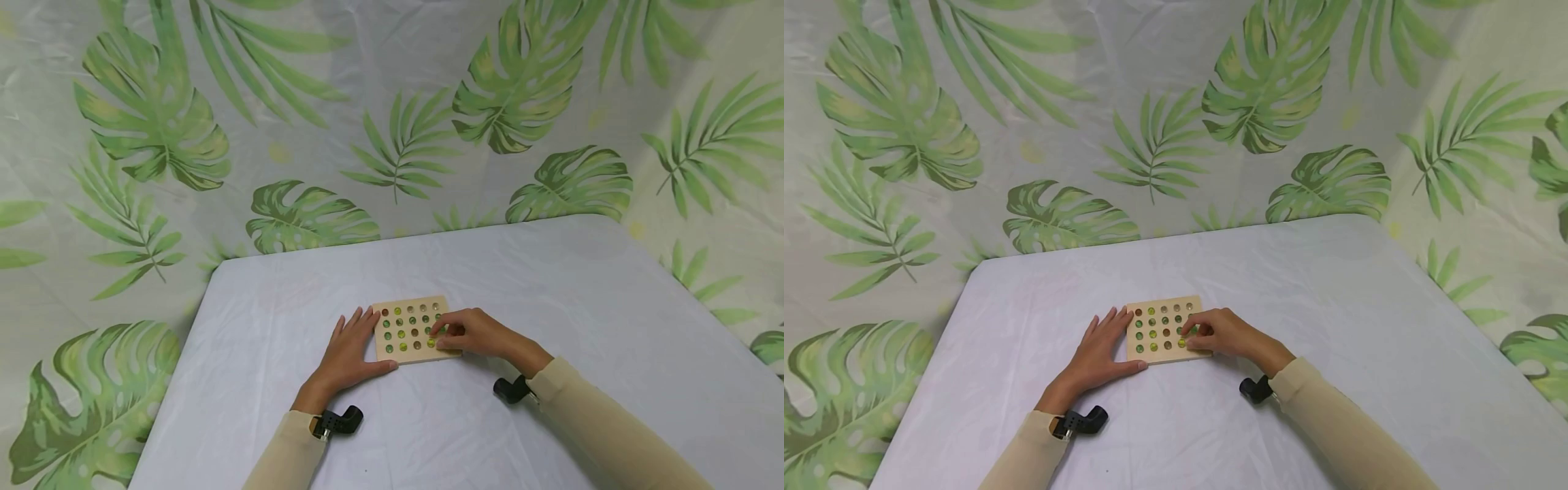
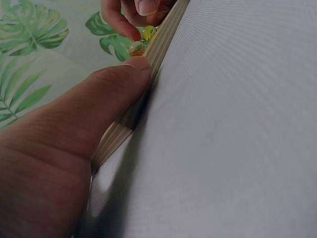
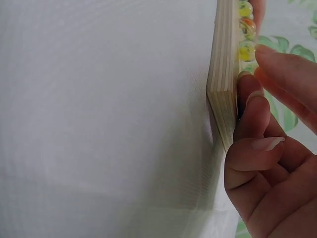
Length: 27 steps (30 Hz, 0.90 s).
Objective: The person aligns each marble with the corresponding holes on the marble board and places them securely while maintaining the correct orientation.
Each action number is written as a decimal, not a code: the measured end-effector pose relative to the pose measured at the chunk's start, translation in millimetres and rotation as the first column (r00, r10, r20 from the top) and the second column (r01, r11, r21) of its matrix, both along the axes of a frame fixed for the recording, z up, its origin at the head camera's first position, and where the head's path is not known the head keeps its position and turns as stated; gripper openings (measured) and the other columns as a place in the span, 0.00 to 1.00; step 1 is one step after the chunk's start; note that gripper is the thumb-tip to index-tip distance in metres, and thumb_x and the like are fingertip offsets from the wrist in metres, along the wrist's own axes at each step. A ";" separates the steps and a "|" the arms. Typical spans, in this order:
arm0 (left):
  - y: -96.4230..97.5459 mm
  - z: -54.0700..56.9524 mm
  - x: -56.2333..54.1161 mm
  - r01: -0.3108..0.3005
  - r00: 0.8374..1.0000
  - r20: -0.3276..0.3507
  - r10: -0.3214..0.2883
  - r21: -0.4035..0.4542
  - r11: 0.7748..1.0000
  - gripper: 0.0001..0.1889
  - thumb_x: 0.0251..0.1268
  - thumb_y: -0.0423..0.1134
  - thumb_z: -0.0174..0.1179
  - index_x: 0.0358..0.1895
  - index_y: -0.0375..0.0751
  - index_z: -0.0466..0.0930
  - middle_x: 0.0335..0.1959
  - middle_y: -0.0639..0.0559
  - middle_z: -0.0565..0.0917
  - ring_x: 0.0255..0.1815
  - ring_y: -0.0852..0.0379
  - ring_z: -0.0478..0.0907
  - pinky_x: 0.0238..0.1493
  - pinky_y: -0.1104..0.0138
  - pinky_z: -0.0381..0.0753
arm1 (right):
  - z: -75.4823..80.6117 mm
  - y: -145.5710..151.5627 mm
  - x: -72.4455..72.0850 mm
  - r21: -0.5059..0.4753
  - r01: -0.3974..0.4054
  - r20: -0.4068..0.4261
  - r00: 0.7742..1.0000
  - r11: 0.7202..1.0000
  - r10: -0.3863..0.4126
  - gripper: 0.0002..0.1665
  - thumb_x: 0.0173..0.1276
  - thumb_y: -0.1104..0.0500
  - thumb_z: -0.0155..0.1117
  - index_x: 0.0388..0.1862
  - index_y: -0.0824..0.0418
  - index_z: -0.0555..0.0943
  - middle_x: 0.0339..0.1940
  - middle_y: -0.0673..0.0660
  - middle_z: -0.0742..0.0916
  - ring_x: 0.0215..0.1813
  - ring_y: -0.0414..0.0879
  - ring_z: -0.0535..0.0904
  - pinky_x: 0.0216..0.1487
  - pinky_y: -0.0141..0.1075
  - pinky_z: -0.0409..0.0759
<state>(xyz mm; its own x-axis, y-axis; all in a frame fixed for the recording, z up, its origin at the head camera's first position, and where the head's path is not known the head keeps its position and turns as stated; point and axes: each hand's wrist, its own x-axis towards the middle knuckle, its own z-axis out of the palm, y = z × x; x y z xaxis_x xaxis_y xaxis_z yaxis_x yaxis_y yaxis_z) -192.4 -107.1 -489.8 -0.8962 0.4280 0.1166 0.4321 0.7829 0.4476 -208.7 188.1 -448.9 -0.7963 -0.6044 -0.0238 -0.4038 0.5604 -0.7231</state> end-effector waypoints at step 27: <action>0.0 -0.2 1.4 0.004 1.000 -0.003 -0.004 -0.016 1.000 0.56 0.48 0.73 0.61 0.77 0.45 0.53 0.77 0.50 0.53 0.78 0.50 0.43 0.76 0.53 0.35 | 11.2 72.5 4.4 0.046 0.120 -0.043 0.992 0.992 -0.118 0.11 0.63 0.52 0.69 0.44 0.53 0.85 0.27 0.48 0.81 0.27 0.42 0.74 0.27 0.32 0.74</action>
<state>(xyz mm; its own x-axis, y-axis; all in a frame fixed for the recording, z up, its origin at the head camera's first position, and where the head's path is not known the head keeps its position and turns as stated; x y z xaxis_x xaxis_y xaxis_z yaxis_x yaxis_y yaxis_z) -191.0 -107.1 -490.1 -0.8940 0.4338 0.1126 0.4370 0.7880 0.4338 -204.3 260.6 -437.7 -0.8633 -0.5045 -0.0179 -0.3601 0.6403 -0.6786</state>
